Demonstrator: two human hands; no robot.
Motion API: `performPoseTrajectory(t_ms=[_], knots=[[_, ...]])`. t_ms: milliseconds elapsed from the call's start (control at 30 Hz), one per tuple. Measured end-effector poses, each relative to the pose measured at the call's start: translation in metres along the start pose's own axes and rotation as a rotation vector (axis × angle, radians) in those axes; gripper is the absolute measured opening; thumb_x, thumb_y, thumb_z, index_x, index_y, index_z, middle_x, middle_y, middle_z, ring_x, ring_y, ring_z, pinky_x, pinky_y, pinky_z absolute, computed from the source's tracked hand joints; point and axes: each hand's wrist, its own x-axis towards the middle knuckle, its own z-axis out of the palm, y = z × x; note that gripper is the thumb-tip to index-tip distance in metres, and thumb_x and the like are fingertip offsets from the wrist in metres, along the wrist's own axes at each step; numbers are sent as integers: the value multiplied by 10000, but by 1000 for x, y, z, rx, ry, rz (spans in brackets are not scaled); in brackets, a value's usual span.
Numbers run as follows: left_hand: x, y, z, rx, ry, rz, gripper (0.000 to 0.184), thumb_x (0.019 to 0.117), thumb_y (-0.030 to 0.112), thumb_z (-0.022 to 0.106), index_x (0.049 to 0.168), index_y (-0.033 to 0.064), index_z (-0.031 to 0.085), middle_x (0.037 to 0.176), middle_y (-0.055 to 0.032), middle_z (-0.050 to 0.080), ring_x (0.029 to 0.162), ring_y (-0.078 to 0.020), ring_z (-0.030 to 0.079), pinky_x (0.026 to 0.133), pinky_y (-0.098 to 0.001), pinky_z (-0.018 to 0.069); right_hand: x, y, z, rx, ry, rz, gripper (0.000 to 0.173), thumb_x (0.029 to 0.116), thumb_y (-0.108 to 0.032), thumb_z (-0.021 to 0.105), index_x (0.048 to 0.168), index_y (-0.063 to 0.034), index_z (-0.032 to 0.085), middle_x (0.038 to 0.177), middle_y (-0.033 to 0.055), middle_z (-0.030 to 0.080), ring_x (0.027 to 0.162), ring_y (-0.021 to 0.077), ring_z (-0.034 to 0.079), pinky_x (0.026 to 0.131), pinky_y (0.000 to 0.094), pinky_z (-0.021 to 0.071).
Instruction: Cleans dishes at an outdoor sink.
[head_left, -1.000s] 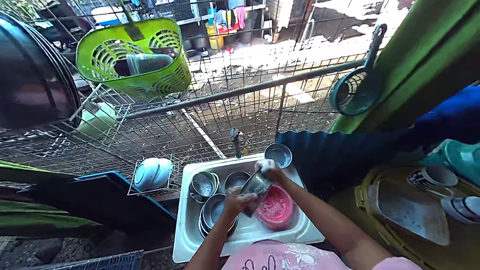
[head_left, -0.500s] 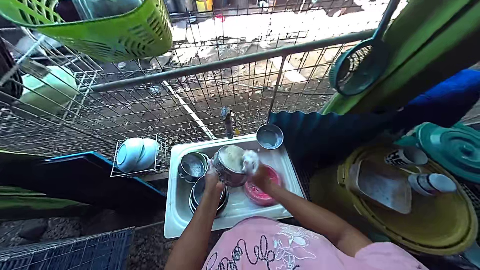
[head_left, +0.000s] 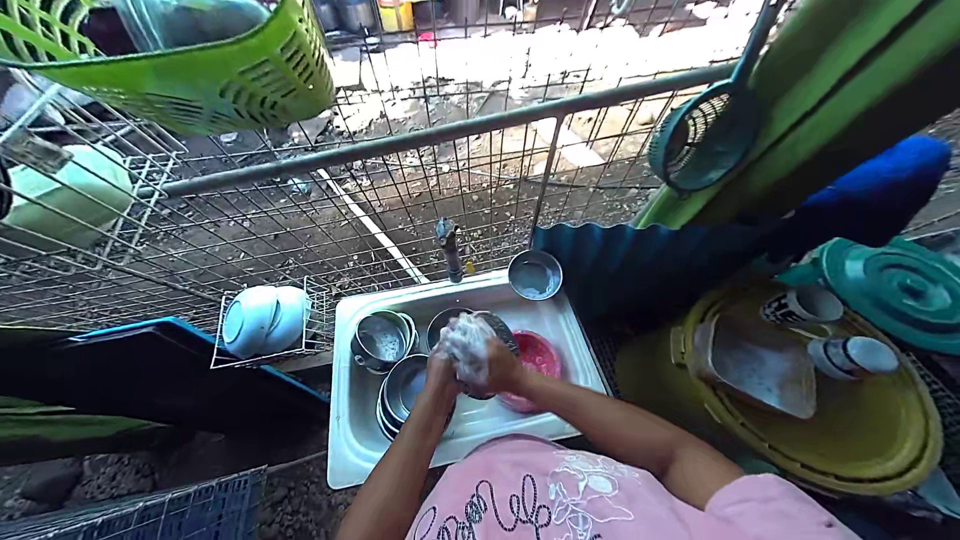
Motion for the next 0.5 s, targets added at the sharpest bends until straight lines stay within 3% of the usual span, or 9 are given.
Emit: performPoseTrajectory(t_ms=[100,167,233,267,300,367,400,467,500], knots=[[-10,14,2,158,-122,-64,435,1135,318,307,1275,5,574,1001,-98,668,873,-145,652,793,-350,561,45,31,-37,180,-189,326,418,964,-253,664,1262,40,683,1311,188,679,1279,263,616,1132,441,451],[-1,20,-6,206,-156,46,446,1131,323,318,1175,-11,610,935,-87,685,832,-139,674,780,-352,583,44,62,-53,581,-200,583,449,1000,-229,591,1313,93,581,1295,178,643,1191,164,611,1063,335,479],[19,19,-13,170,-70,273,393,1112,240,374,981,-8,649,813,-21,676,761,-75,659,758,-302,576,32,65,-54,779,30,620,503,902,-160,649,1315,112,553,1253,164,649,1118,116,624,997,284,518],[30,14,-14,135,7,350,377,1107,217,390,944,-8,645,803,-6,669,761,-49,649,767,-279,567,30,60,-50,792,182,578,436,882,-92,658,1253,124,585,1170,147,680,1051,95,645,953,267,537],[38,6,-15,105,70,357,381,1114,222,386,1001,-41,638,856,-40,670,805,-62,645,802,-283,557,28,57,-43,749,322,523,337,871,-36,682,1162,125,630,1072,129,715,980,87,673,909,264,563],[47,-5,-22,82,5,159,540,1136,358,244,1351,-50,524,1168,-168,649,1023,-168,639,919,-357,537,27,53,-33,524,466,400,236,846,-55,745,1020,89,679,939,90,738,892,81,699,871,272,590],[50,-5,-26,63,-100,-22,656,1112,491,140,1473,32,438,1288,-190,610,1104,-236,623,937,-427,536,25,50,-31,373,467,337,249,841,-97,763,987,93,696,917,111,743,883,110,709,880,301,591],[55,-6,-29,-49,-223,-331,755,1040,665,146,1352,99,536,1161,-215,659,1012,-363,660,821,-568,561,21,45,-33,122,387,230,298,810,-137,776,938,123,708,880,196,743,852,229,735,849,409,598],[59,-8,-33,-94,-279,-384,639,1064,580,204,1209,95,593,1019,-173,689,916,-328,683,773,-529,581,20,46,-35,68,334,210,301,781,-137,767,915,127,708,859,211,739,830,251,737,823,424,598]])
